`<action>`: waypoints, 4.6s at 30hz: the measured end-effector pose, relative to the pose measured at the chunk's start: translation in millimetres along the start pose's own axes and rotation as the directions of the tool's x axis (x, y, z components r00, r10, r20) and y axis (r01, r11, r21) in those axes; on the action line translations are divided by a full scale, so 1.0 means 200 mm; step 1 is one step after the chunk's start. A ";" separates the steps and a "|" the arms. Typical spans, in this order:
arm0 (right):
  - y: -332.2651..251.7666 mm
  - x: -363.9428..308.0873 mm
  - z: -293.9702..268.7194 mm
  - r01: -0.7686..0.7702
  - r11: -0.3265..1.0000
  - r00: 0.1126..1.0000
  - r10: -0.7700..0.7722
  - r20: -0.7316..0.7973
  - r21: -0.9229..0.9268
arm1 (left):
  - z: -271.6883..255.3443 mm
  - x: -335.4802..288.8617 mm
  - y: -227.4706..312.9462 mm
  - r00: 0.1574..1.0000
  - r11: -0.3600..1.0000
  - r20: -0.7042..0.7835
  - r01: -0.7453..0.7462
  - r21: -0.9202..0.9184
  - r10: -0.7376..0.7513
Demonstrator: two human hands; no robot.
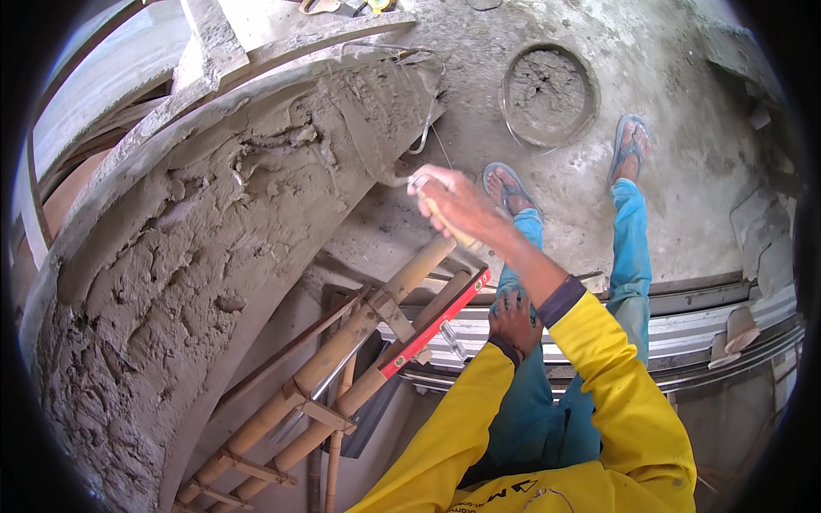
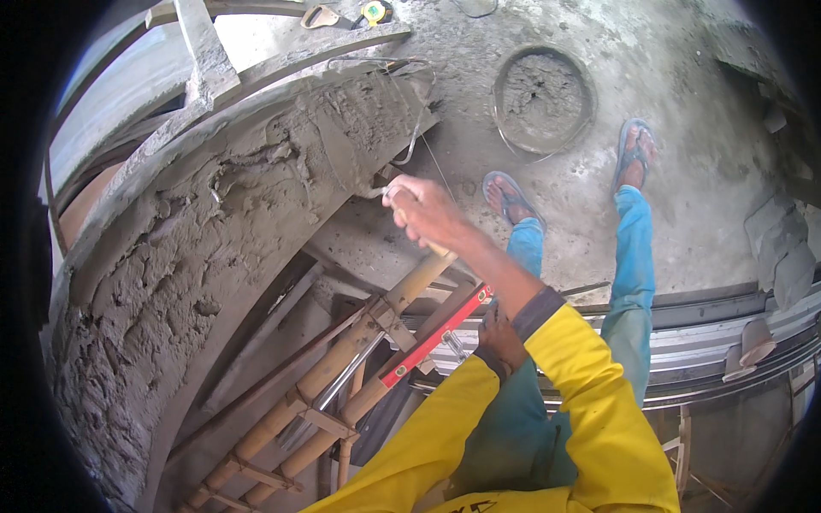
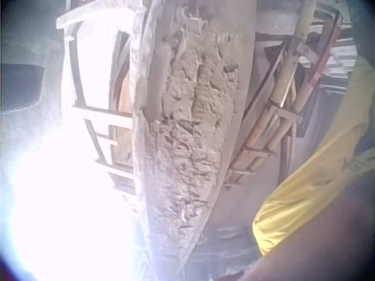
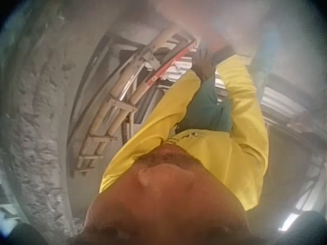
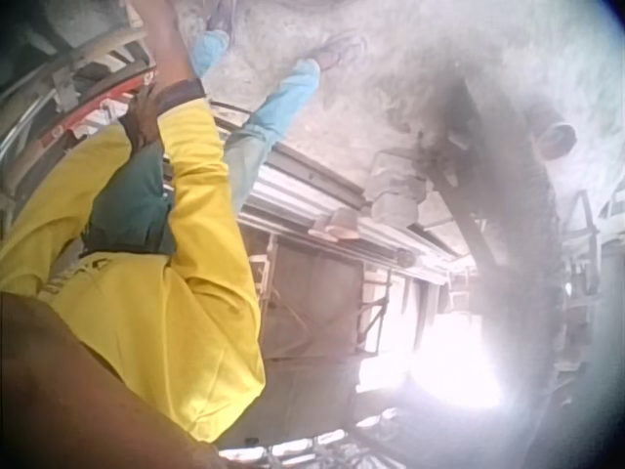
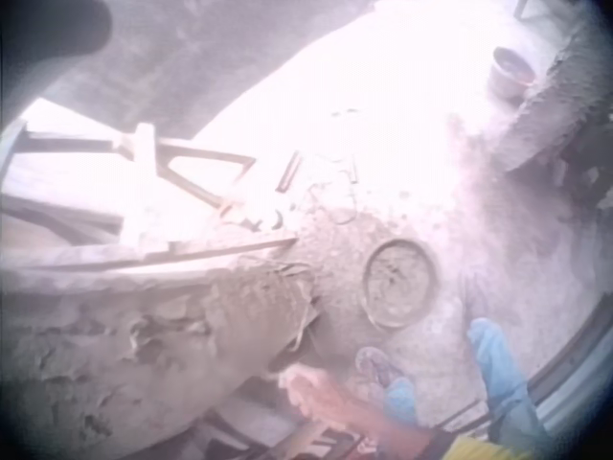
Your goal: The person scoops cement from a metal bowl using a trowel and applies it to a curved concrete surface, smoothing it repeatedly. The person works along the edge of the structure, adding and leveling the cement in small sections.
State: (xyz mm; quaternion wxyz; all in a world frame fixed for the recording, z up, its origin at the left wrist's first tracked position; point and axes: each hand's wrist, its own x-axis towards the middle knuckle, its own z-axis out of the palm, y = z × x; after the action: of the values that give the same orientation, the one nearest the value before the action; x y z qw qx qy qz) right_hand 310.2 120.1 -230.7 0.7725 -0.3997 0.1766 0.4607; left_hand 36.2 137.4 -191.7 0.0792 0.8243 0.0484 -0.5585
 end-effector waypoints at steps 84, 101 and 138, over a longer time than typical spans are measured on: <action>0.46 -0.31 -1.06 0.006 0.626 0.733 -0.533 -0.423 -0.780 | -0.15 -0.20 0.06 0.989 0.985 -0.147 -0.049 -0.163 0.025; 0.19 -0.29 0.66 0.280 0.816 0.759 -0.511 -0.403 -0.506 | -0.21 -0.17 -0.04 0.998 0.997 -0.025 0.066 0.035 -0.065; -0.10 -0.59 0.03 -0.044 0.999 0.982 0.047 0.185 -0.021 | -0.09 -0.12 -0.02 0.992 0.993 0.125 0.042 -0.107 -0.029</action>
State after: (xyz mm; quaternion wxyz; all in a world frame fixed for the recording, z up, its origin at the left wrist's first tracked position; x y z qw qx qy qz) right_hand 266.7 51.5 -142.5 0.7716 -0.3572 0.1091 0.5149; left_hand 43.1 145.5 -163.6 0.1171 0.7818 0.0885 -0.6060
